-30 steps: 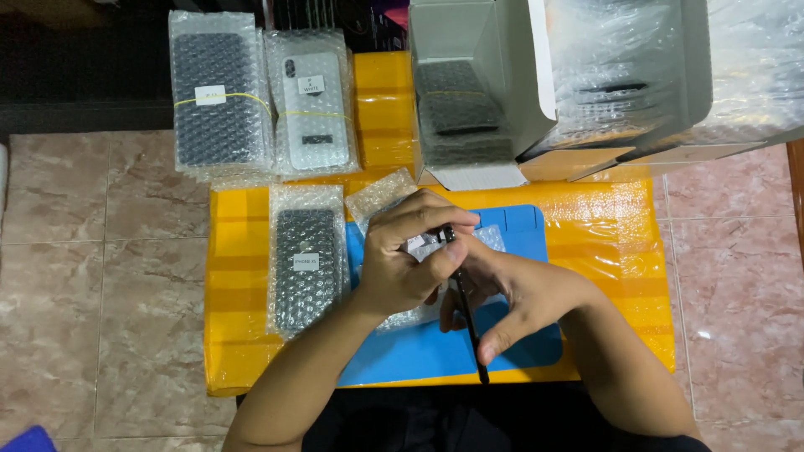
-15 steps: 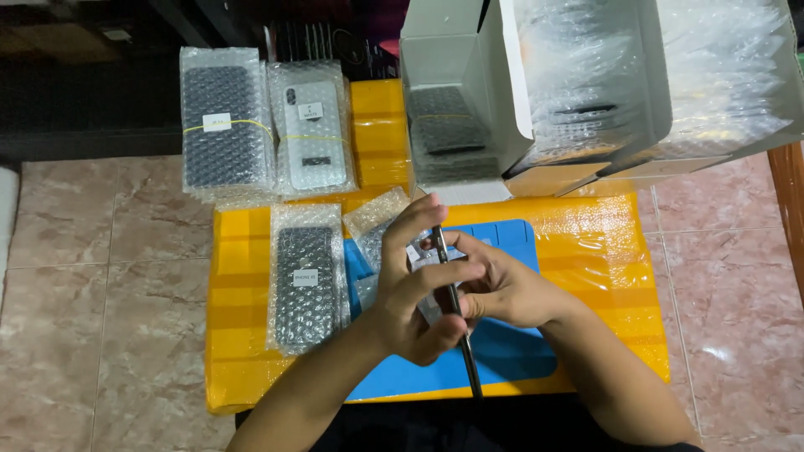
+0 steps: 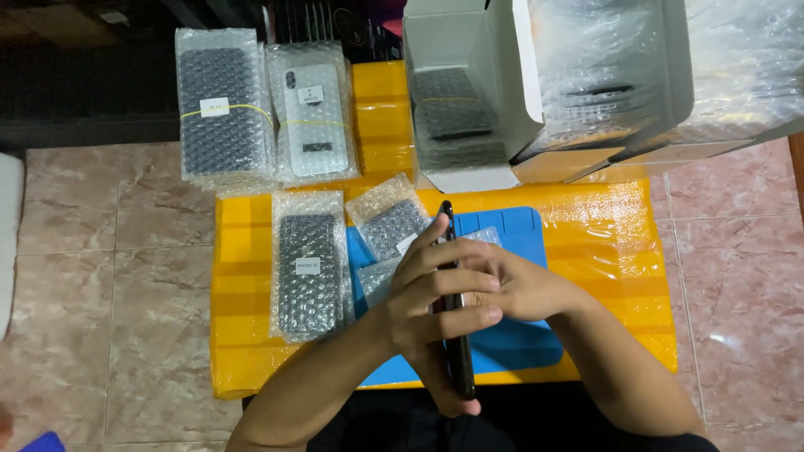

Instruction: Unpacking a black electronic component from bubble wrap, performing a detailed visual inspection of its surfaces and edges, and then re-wrapping it for storage.

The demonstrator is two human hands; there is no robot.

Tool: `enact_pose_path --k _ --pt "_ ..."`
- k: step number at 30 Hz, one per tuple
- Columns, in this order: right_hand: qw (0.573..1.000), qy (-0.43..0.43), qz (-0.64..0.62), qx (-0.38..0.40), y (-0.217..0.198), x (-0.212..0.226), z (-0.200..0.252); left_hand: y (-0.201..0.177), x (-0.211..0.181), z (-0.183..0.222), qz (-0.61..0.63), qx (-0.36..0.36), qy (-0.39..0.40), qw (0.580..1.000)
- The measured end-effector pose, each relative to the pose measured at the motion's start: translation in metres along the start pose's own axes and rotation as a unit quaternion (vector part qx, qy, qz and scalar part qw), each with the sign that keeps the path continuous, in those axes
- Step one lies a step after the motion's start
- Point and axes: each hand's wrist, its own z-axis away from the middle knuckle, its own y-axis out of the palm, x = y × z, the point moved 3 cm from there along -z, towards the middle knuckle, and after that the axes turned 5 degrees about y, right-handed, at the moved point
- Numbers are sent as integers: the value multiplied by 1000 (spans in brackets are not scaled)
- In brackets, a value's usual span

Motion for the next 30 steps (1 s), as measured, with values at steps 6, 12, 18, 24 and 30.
enact_pose_path --k 6,12,18,24,30 --pt "997 -8 71 -3 0 5 -4 -10 -14 -20 18 -54 12 998" --pt "986 37 147 -61 11 12 -9 -10 -14 -12 57 -99 65 991" --pt "909 -51 392 -132 22 35 -12 -35 20 3 175 -147 77 971" --pt "783 -165 587 -123 40 58 -8 -38 52 25 319 -137 9 938" --pt "689 -169 700 -87 46 43 -22 -13 16 4 147 -16 10 989"
